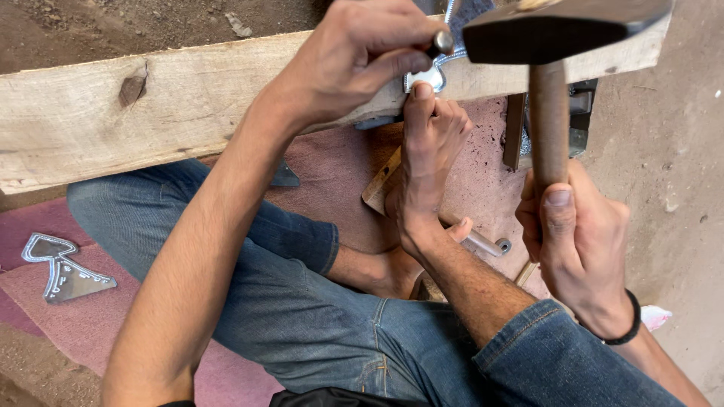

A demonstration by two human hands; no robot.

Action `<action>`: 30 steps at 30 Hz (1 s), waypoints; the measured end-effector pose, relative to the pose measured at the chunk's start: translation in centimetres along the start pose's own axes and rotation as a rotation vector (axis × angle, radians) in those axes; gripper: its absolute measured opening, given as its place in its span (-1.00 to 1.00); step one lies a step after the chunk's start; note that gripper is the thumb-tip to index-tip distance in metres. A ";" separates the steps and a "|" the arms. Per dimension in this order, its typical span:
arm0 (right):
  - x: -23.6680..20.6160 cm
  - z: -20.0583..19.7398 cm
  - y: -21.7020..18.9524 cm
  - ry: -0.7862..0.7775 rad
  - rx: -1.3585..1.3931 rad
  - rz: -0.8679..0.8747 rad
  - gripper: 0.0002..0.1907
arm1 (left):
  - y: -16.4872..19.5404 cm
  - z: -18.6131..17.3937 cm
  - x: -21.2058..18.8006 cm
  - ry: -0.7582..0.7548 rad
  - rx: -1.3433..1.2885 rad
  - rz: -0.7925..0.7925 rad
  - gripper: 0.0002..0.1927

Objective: The person sits on the ground and hammers a metal punch against a small cut aluminum ornament shaped like an arrow or tree, holding the piece steady with one hand while striking with a hammer in the other. They reposition the ornament and punch repeatedly to work different spots, with finished pieces visible nearby on the ground.

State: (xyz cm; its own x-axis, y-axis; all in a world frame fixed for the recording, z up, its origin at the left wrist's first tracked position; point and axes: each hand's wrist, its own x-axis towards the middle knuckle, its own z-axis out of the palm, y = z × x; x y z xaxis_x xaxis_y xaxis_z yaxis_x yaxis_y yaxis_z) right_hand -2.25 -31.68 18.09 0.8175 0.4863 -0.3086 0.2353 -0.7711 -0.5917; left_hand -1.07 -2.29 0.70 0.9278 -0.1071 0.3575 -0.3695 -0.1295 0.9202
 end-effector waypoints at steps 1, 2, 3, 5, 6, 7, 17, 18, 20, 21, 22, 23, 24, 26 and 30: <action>-0.3 0.2 0.4 0.009 0.030 0.002 -0.45 | -0.1 -0.1 0.0 0.029 -0.085 0.026 -0.76; -0.7 0.4 0.9 0.021 0.060 0.004 -0.45 | -0.1 -0.1 0.0 0.055 -0.170 0.055 -0.75; -1.1 0.7 1.2 0.036 0.090 0.005 -0.44 | -0.1 -0.2 -0.1 0.080 -0.255 0.086 -0.74; -1.3 1.6 1.3 0.064 0.114 -0.004 -0.42 | 0.0 -0.3 -0.1 0.100 -0.452 0.019 -0.75; -1.0 2.3 1.1 0.077 0.124 -0.007 -0.41 | 0.1 -0.3 -0.2 0.109 -0.552 -0.015 -0.75; -0.7 3.0 0.4 0.107 0.119 0.013 -0.41 | 0.2 -0.4 -0.2 0.155 -0.581 -0.016 -0.76; 9.1 18.8 1.5 0.458 0.269 0.182 -0.52 | 1.2 -1.2 -0.8 0.409 -0.911 -0.089 -0.80; 8.9 19.1 1.8 0.490 0.249 0.057 -0.56 | 1.3 -1.1 -0.7 0.438 -0.921 -0.107 -0.81; 8.6 18.8 1.7 0.458 0.351 0.149 -0.56 | 1.3 -0.9 -0.4 0.508 -0.948 -0.155 -0.82; 8.6 18.4 1.3 0.440 0.402 0.194 -0.56 | 1.4 -0.8 -0.2 0.547 -0.964 -0.182 -0.82; 8.8 18.0 1.0 0.403 0.322 0.158 -0.60 | 1.6 -0.7 -0.1 0.532 -0.851 -0.187 -0.82; 9.1 17.8 0.6 0.367 0.242 0.120 -0.64 | 1.7 -0.7 0.0 0.519 -0.736 -0.190 -0.77; 9.6 17.7 0.4 0.333 0.163 0.081 -0.67 | 2.0 -0.6 0.2 0.506 -0.620 -0.194 -0.70; 10.4 18.2 0.8 0.525 -0.094 -0.220 -0.80 | 2.5 -0.6 0.5 0.500 -0.544 -0.234 -0.68; 11.3 19.9 3.2 0.633 -0.393 -0.380 -0.87 | 3.8 -0.6 1.2 0.563 -0.553 -0.246 -0.64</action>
State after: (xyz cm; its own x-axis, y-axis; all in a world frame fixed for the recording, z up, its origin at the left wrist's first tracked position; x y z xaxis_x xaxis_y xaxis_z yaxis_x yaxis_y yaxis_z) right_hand -2.72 -20.46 -2.06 0.7589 0.5100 0.4051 0.6247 -0.7457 -0.2316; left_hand -1.31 -2.33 4.77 0.9205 0.3898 0.0266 -0.2094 0.4346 0.8759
